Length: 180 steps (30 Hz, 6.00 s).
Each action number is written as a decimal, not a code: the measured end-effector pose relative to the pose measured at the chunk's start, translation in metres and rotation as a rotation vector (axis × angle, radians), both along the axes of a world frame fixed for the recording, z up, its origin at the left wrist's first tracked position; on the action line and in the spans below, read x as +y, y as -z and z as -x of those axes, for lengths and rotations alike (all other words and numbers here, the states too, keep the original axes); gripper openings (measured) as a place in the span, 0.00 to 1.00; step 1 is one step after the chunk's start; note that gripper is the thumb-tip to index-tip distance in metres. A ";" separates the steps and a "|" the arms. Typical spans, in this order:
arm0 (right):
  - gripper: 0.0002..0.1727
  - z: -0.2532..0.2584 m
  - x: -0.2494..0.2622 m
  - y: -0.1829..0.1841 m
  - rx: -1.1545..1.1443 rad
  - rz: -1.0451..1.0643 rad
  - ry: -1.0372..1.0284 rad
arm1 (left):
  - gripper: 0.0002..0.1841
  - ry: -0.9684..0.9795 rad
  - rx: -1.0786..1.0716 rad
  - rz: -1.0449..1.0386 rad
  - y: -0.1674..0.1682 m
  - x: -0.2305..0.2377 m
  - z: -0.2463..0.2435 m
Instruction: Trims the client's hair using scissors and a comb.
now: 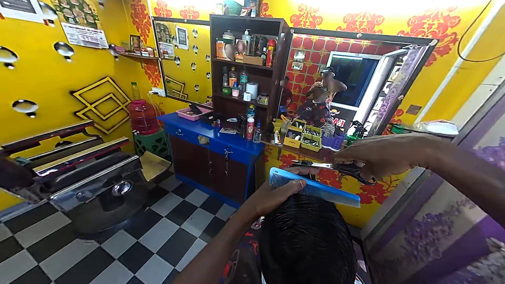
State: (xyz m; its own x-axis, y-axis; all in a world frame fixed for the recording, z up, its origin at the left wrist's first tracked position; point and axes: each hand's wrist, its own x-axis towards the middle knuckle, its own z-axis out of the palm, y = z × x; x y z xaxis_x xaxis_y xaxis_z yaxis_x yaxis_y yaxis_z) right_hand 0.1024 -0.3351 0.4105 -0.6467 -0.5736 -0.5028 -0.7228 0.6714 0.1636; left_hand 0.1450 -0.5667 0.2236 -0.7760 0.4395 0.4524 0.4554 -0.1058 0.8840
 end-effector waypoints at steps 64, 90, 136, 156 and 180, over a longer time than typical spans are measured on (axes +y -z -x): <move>0.14 -0.056 0.027 0.073 -0.730 1.049 0.494 | 0.22 0.408 0.190 -0.347 0.075 -0.049 -0.031; 0.12 -0.050 0.048 0.068 -0.851 1.330 0.551 | 0.50 0.225 0.290 -0.062 0.001 -0.003 -0.007; 0.27 -0.018 0.050 0.024 -0.268 0.155 0.085 | 0.22 0.114 0.017 -0.041 -0.003 -0.002 -0.018; 0.18 -0.046 0.013 -0.002 0.005 0.018 0.052 | 0.23 0.099 0.054 0.031 -0.006 0.000 -0.025; 0.13 -0.032 0.031 0.015 -0.004 0.437 0.095 | 0.22 0.091 0.082 0.014 -0.006 0.000 -0.026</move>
State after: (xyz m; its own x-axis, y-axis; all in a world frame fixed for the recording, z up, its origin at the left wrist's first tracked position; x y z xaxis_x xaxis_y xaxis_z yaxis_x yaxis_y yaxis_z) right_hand 0.1342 -0.3038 0.3953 -0.7056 -0.6706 -0.2290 -0.6543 0.7406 -0.1527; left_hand 0.1715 -0.5668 0.2298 -0.6933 0.5131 0.5061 0.5154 -0.1378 0.8458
